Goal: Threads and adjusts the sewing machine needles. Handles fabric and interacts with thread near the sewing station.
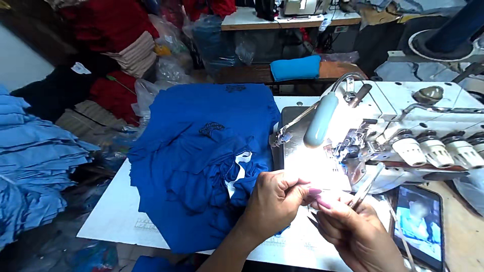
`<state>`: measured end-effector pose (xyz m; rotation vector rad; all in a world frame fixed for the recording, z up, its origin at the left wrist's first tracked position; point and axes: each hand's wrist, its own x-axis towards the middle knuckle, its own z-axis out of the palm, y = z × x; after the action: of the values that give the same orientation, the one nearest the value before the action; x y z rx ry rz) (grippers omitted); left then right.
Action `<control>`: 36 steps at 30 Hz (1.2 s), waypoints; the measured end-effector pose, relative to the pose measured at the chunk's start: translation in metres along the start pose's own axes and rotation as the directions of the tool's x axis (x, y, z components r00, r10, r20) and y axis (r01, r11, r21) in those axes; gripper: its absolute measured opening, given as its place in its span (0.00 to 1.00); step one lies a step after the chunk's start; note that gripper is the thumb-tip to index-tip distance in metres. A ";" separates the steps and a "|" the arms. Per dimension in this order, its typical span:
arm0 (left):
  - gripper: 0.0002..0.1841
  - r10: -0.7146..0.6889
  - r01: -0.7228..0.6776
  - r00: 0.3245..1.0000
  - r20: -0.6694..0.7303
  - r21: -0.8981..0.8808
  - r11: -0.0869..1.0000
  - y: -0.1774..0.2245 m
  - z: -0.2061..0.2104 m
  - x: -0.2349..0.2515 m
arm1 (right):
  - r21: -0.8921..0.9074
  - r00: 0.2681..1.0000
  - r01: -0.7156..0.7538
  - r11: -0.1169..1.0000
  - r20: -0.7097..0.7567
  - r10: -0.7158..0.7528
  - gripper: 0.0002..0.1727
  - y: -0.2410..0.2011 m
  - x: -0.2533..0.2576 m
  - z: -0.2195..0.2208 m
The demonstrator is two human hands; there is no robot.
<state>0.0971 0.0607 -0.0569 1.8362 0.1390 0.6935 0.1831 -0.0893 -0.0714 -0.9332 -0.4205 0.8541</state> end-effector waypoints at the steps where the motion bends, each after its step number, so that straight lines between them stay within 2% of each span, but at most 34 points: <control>1: 0.08 0.015 -0.014 0.999 -0.037 0.033 0.999 -0.001 0.001 -0.002 | -0.017 1.000 -0.003 1.000 0.027 0.003 0.07 0.001 0.000 0.000; 6: 0.10 0.087 -0.069 0.982 -0.170 0.112 0.991 -0.010 -0.003 -0.013 | -0.202 0.999 0.031 0.979 -0.019 -0.036 0.04 -0.001 -0.007 0.014; 9: 0.10 0.129 -0.098 0.964 -0.231 0.141 0.985 -0.010 -0.023 -0.019 | -0.402 0.990 0.141 0.905 0.056 -0.130 0.14 -0.005 -0.015 0.022; 12: 0.09 0.132 -0.064 0.931 -0.340 0.205 0.977 -0.009 -0.052 -0.026 | -0.483 0.958 0.279 0.830 0.196 -0.208 0.26 0.002 -0.018 0.017; 13: 0.09 0.141 -0.057 0.918 -0.371 0.228 0.972 -0.009 -0.061 -0.029 | -0.486 0.945 0.318 0.814 0.226 -0.235 0.27 0.005 -0.018 0.014; 17: 0.08 0.182 -0.057 0.886 -0.426 0.290 0.955 -0.005 -0.093 -0.037 | -0.499 0.899 0.438 0.748 0.247 -0.361 0.17 0.009 -0.021 0.002; 19: 0.08 0.181 -0.079 0.904 -0.387 0.264 0.961 0.004 -0.102 -0.038 | -0.522 0.887 0.460 0.718 0.231 -0.400 0.16 0.003 -0.024 -0.005; 22: 0.10 0.114 -0.084 0.982 -0.148 0.195 0.977 0.017 -0.080 -0.033 | -0.559 0.881 0.460 0.690 0.186 -0.436 0.16 -0.011 -0.031 -0.016; 24: 0.13 0.125 -0.123 0.992 -0.005 0.150 0.981 0.013 -0.044 -0.020 | -0.682 0.856 0.455 0.573 0.159 -0.491 0.15 -0.019 -0.036 -0.022; 26: 0.13 0.153 -0.158 0.987 0.057 0.099 0.983 0.007 -0.011 0.000 | -0.783 0.823 0.444 0.436 0.164 -0.544 0.15 -0.030 -0.039 -0.030; 27: 0.12 0.128 -0.132 0.989 0.074 0.052 0.990 0.008 0.001 0.010 | -0.799 0.805 0.448 0.401 0.166 -0.569 0.16 -0.036 -0.041 -0.034; 30: 0.11 -0.050 0.074 0.985 0.165 -0.141 0.987 0.014 0.025 0.041 | -0.772 0.763 0.482 0.415 0.137 -0.631 0.17 -0.051 -0.039 -0.038; 33: 0.12 -0.324 0.394 0.911 0.255 -0.304 0.867 0.006 0.040 0.063 | -0.711 0.735 0.528 0.465 0.109 -0.669 0.13 -0.050 -0.028 -0.041; 36: 0.10 -0.405 0.476 0.880 0.249 -0.444 0.759 -0.013 0.046 0.068 | -0.730 0.695 0.542 0.416 0.111 -0.710 0.13 -0.037 -0.018 -0.044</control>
<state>0.1798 0.0562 -0.0517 1.2755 0.2694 0.2271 0.2175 -0.1382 -0.0639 -1.4414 -0.8930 -0.1971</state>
